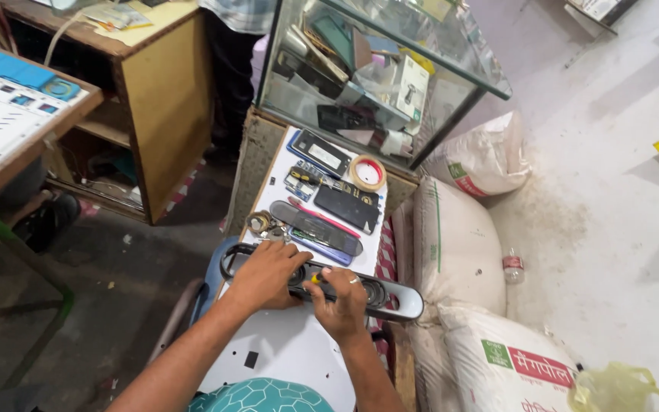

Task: The person repairs a black soundbar speaker on a cluttered workbench, holding the enclosure steady with one hand while using a yellow-handled screwdriver to unscrew and re-tighten screws on the speaker housing. They occasionally reposition the soundbar and handle small screws and parts laid out on the bench.

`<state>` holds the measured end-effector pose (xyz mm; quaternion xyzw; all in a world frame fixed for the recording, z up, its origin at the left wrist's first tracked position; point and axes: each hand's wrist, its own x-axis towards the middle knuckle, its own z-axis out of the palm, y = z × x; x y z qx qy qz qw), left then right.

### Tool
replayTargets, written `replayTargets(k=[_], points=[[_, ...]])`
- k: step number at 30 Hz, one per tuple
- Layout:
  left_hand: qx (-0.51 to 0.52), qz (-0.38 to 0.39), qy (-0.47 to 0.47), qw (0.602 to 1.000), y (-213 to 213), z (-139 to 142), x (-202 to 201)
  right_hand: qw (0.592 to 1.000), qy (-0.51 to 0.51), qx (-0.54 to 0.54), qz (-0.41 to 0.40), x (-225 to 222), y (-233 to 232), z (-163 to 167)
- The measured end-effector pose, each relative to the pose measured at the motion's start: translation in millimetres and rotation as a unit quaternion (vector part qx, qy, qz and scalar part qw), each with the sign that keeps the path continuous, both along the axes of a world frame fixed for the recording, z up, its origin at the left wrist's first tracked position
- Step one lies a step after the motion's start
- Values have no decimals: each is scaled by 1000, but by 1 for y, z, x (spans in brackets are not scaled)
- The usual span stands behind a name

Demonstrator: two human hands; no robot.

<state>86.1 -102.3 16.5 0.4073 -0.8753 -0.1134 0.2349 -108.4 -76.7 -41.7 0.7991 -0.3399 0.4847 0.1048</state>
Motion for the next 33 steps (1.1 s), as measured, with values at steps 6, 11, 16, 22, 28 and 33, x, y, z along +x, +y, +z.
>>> replayTargets(k=[6, 11, 16, 22, 28, 33], points=[[3, 1, -5, 1000, -2, 2, 5, 998, -10, 51, 48, -1, -3, 1], [10, 3, -27, 1000, -2, -1, 6, 997, -20, 62, -29, -2, -5, -6], [18, 6, -31, 999, -2, -1, 7, 996, -27, 67, 45, -2, -6, -10], [17, 6, -38, 999, -4, -1, 7, 997, -25, 55, 38, -1, -8, -8], [18, 5, -38, 999, -4, -2, 6, 996, -36, 72, 49, 2, -7, -3], [21, 8, -32, 999, -4, -2, 6, 997, -31, 46, 54, 4, -6, 0]])
